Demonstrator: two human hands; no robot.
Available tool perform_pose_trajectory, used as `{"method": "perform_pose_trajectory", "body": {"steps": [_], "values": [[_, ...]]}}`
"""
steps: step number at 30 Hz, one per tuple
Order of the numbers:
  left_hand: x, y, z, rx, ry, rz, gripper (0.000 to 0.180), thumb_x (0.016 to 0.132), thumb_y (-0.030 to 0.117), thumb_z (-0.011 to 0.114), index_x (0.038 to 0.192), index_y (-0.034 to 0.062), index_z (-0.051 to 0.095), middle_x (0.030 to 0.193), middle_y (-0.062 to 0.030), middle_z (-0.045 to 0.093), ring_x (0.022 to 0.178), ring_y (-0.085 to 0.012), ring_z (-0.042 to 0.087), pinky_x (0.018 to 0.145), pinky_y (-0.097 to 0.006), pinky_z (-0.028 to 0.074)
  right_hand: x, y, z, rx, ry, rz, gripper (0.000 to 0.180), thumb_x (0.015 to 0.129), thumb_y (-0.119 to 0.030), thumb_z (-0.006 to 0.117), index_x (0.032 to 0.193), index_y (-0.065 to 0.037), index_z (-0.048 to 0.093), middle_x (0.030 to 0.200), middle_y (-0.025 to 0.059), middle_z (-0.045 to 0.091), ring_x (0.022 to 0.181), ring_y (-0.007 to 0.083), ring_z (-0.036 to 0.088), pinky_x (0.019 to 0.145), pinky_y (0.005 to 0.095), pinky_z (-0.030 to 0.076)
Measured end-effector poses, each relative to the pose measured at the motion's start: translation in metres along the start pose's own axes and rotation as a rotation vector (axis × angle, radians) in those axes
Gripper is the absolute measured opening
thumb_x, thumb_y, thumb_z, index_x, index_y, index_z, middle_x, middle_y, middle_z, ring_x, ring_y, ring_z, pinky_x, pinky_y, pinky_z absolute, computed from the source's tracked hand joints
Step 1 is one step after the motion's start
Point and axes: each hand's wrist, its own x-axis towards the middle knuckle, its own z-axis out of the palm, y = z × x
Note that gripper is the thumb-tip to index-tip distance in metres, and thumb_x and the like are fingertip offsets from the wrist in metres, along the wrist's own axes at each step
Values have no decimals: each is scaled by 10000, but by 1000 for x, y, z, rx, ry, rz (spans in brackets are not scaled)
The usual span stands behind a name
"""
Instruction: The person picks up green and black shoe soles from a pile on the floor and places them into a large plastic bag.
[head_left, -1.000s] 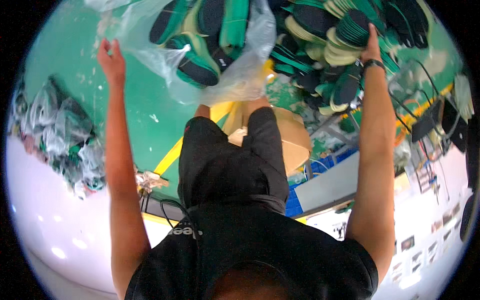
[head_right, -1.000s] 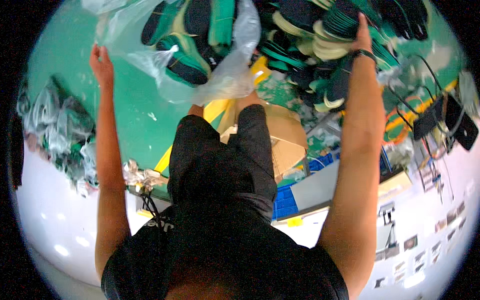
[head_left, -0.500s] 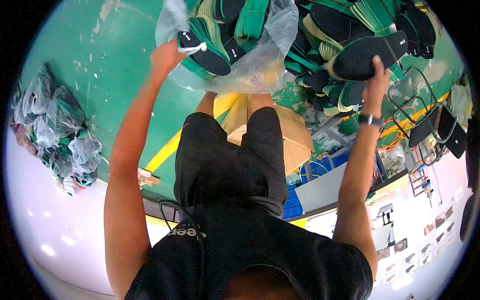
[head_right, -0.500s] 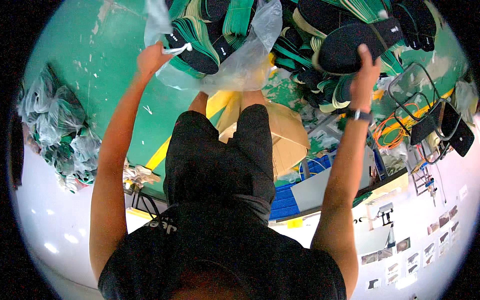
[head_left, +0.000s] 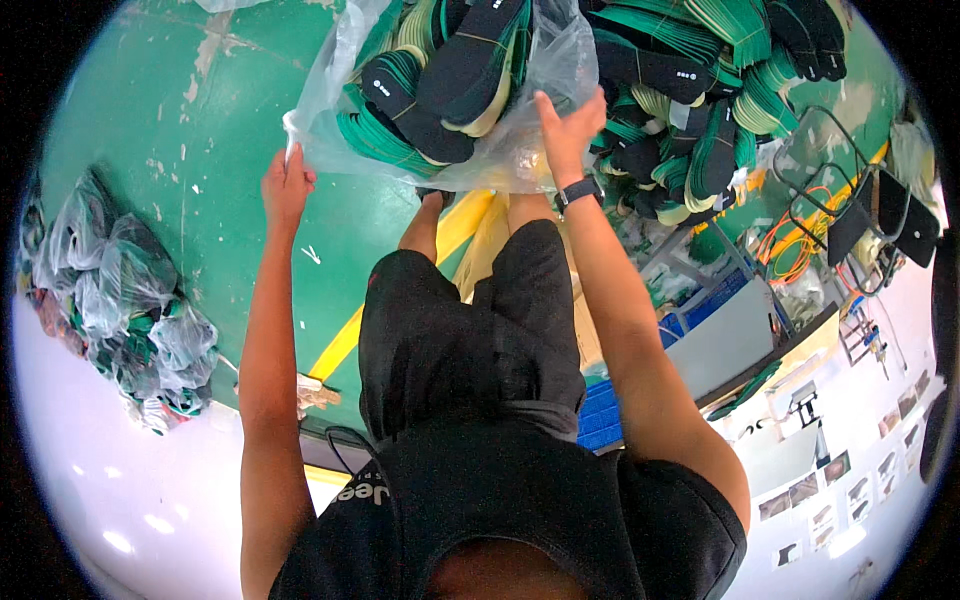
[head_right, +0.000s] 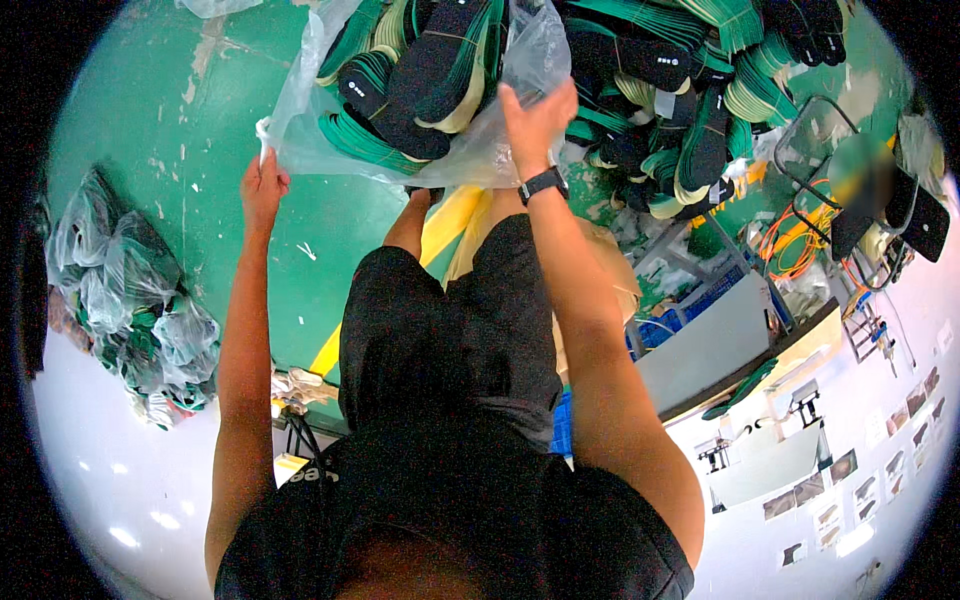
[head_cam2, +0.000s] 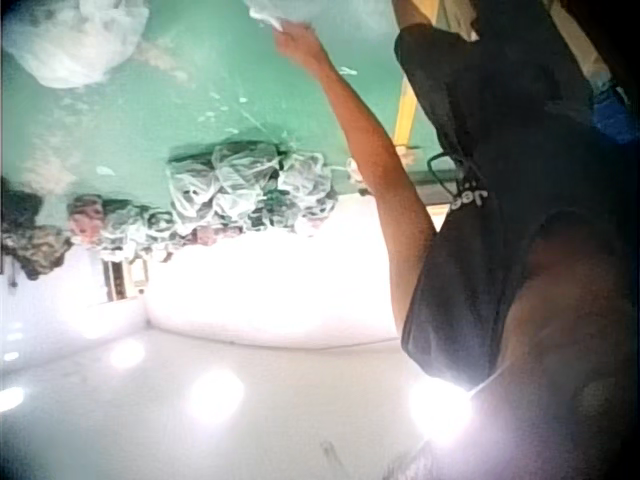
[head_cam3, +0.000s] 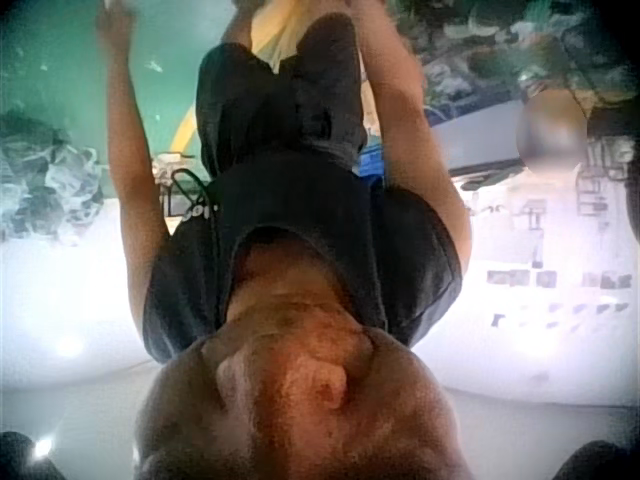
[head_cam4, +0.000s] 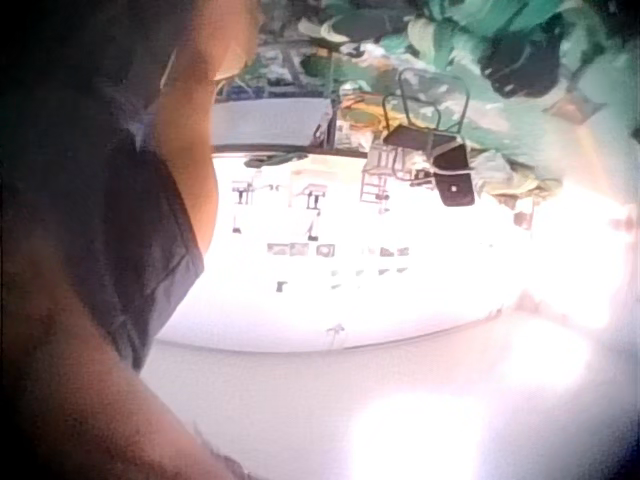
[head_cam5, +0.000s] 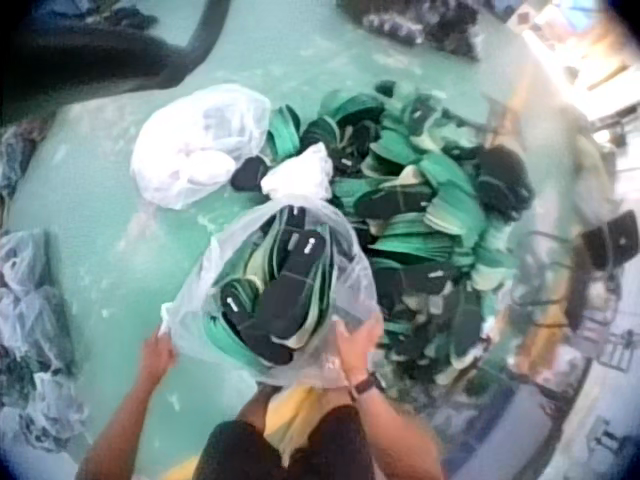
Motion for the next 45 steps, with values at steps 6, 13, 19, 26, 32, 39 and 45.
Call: {"method": "perform_pose_trajectory", "body": {"steps": [6, 13, 19, 26, 32, 39, 45], "values": [[12, -13, 7, -108, 40, 27, 313, 956, 307, 439, 912, 26, 571, 598, -20, 532, 491, -73, 463, 454, -224, 380, -5, 90, 40, 247, -217, 322, 503, 733, -434, 695, 756, 57, 591, 678, 197, 611, 659, 314, 621, 628, 396, 464], [-8, 10, 5, -270, 1, 88, 308, 964, 320, 429, 913, 51, 571, 584, -4, 496, 475, -63, 411, 429, -215, 320, -20, 9, 0, 195, -256, -75, 394, 892, -299, 521, 687, 32, 584, 571, 193, 534, 478, 292, 501, 500, 398, 394], [-13, 27, -55, -222, -3, 14, 343, 964, 329, 425, 800, 59, 558, 592, 8, 467, 502, -59, 395, 445, -221, 285, -27, -6, -88, 349, -398, 121, 377, 905, -284, 517, 721, 44, 544, 572, 208, 454, 475, 224, 451, 496, 357, 382], [-35, -2, -54, -38, -53, -95, 324, 953, 313, 429, 761, 67, 515, 598, 14, 455, 505, -67, 382, 457, -224, 277, -15, 111, -62, 690, -422, 300, 295, 844, -241, 592, 982, 13, 535, 905, 152, 555, 836, 269, 539, 769, 355, 434], [-59, 11, -64, -18, -51, -46, 196, 928, 159, 441, 1020, 26, 552, 579, 22, 436, 501, -51, 363, 456, -210, 283, 85, 124, 25, -95, -156, -195, 890, 667, -251, 750, 1285, 136, 239, 1260, 313, 370, 1193, 429, 335, 1019, 442, 283], [-54, 146, -4, 169, 451, 518, 491, 851, -14, 545, 1312, -21, 375, 866, -63, 573, 787, -114, 527, 748, -225, 431, 148, 129, 98, -470, -20, -411, 1153, 577, -458, 803, 1347, 110, 160, 1338, 321, 275, 1210, 456, 299, 1002, 507, 264], [57, 116, 90, 704, 307, 793, 928, 654, 282, 788, 1372, -4, 274, 1339, -206, 373, 1259, -349, 349, 1029, -441, 283, 159, 126, 116, -337, 33, -371, 1169, 543, -475, 815, 1332, 107, 178, 1235, 317, 370, 1078, 445, 396, 956, 489, 312]]}}
